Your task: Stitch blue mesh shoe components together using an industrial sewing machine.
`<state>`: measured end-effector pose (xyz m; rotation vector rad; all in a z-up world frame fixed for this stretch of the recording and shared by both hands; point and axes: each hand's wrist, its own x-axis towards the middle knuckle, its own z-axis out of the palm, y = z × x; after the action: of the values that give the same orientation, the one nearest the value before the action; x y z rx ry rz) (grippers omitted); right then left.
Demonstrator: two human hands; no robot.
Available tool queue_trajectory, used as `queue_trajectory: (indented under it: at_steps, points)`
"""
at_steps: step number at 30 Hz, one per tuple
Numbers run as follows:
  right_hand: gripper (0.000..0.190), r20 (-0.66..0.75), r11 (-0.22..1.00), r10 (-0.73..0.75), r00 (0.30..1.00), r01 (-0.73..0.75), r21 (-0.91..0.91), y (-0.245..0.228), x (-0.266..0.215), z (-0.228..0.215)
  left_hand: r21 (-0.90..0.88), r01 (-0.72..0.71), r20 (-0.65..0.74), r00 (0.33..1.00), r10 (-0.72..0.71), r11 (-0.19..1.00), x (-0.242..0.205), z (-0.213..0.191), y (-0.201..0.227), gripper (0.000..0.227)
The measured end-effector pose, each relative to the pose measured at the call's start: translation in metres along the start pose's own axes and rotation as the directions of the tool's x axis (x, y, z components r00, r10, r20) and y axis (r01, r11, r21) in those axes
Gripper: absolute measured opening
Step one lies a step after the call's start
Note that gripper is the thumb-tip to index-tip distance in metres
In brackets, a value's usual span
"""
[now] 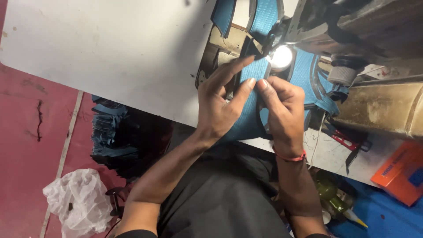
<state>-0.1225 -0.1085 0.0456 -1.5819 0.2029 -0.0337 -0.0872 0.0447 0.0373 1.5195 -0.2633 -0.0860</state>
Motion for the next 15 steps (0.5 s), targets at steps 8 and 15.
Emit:
queue_trajectory:
  at_steps: [8, 15]
  points:
    - [0.021, 0.035, 0.998, 0.012, 0.999, -0.01, -0.06, -0.018, -0.001, -0.009, 0.021, 0.03, -0.063, 0.998, -0.029, 0.999, 0.009, 0.006, -0.004, 0.032]
    - [0.018, -0.328, 0.488, -0.75, 0.574, 0.145, -0.861, 0.023, -0.067, -0.139, 0.098, 0.069, -0.031, 0.997, -0.066, 0.993, 0.02, 0.002, -0.008, 0.033]
